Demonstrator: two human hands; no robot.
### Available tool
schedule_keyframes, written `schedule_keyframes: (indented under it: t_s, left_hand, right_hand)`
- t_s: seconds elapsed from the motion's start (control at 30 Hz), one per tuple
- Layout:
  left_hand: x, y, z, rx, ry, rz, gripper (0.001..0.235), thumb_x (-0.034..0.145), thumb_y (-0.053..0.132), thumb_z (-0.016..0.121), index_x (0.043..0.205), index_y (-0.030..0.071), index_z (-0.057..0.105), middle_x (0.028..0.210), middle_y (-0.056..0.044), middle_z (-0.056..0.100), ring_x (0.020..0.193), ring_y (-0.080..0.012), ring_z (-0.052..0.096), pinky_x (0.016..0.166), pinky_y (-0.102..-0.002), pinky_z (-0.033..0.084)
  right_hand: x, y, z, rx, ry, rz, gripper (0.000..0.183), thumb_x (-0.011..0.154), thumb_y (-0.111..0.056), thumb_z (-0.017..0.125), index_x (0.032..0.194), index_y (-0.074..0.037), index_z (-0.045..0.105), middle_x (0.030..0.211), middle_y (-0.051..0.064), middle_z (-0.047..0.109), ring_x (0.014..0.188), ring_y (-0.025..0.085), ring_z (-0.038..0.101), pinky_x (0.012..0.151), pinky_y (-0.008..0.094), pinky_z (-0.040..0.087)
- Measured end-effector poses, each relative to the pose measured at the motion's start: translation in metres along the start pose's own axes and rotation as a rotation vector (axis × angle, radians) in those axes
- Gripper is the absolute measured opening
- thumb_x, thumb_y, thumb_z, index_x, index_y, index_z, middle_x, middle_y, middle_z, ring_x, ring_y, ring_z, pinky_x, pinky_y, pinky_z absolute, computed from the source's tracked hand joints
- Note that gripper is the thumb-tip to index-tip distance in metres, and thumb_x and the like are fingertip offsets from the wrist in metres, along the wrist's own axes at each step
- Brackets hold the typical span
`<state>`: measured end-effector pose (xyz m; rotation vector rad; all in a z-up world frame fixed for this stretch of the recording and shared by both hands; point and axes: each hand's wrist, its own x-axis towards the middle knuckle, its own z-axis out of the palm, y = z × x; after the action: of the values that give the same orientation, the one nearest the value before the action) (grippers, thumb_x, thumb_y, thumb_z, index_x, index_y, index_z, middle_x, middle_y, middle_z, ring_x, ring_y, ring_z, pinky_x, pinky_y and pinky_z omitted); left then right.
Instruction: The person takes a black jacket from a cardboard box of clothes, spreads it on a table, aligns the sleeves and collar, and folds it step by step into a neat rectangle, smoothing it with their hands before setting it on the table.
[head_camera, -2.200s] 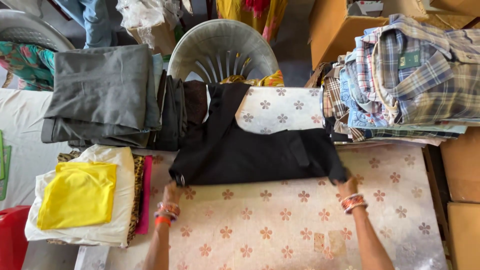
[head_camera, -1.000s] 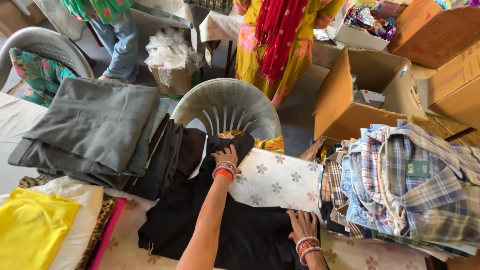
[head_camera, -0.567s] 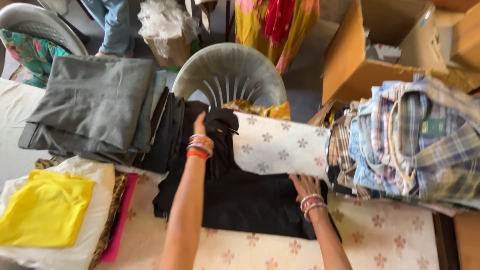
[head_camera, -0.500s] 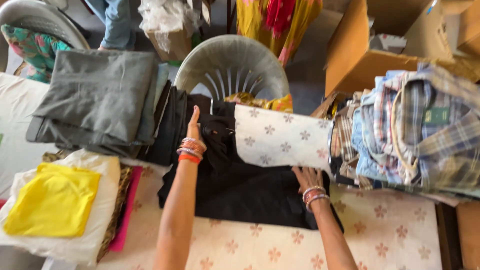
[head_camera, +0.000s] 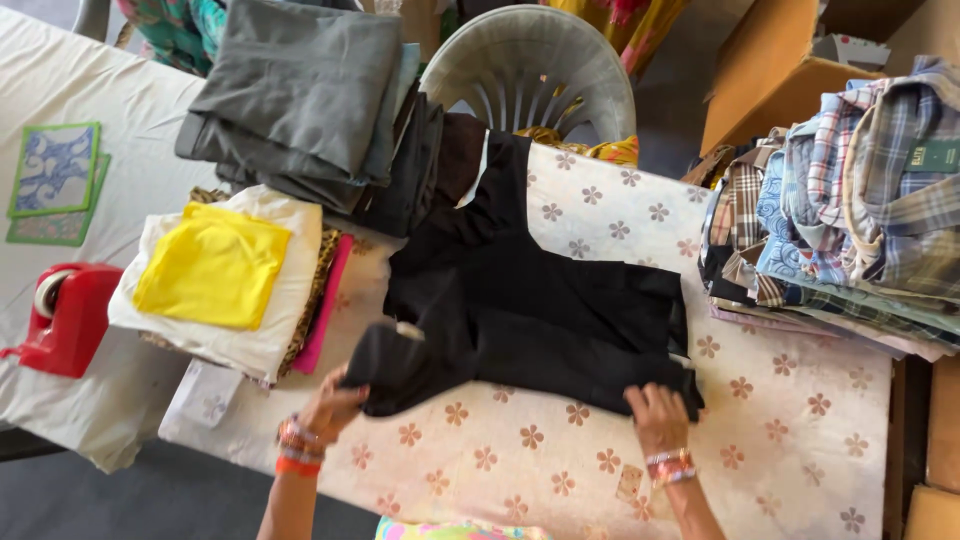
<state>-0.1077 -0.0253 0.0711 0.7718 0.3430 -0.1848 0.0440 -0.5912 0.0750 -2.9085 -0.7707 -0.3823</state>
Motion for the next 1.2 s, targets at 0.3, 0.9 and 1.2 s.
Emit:
schedule_keyframes:
  t_s: [0.3,0.9,1.2]
  left_hand:
    - [-0.150,-0.132,-0.074,0.018,0.348,-0.262,0.036,0.079,-0.010,0.075,0.111,0.004,0.065,0.097,-0.007,0.073,0.084,-0.0201,0.070,0.076,-0.033,0.057]
    - [-0.025,-0.106,0.057,1.532,0.882,0.138,0.048,0.082,0.039,0.079,0.114,0.005,0.066,0.124,-0.023,0.064,0.113,-0.0410,0.059,0.097,-0.048,0.049]
    - [-0.032,-0.166,0.006,1.145,0.935,0.190,0.019,0.081,0.020,0.072,0.086,0.004,0.063,0.075,-0.019,0.067,0.069,-0.0347,0.064,0.068,-0.047,0.052]
  right_hand:
    - [-0.091,-0.043,0.007,0.098,-0.341,-0.007,0.047,0.066,-0.006,0.079,0.108,-0.023,0.068,0.092,-0.001,0.060,0.093,0.022,0.063,0.079,0.040,0.052]
    - [-0.099,-0.043,0.006,0.139,-0.447,0.083,0.060,0.069,-0.010,0.081,0.125,-0.024,0.061,0.110,0.001,0.062,0.103,0.027,0.062,0.087,0.042,0.051]
    - [-0.105,-0.044,-0.009,0.156,-0.406,0.092,0.057,0.072,-0.002,0.075,0.125,-0.021,0.063,0.108,0.003,0.063,0.103,0.027,0.060,0.088,0.043,0.049]
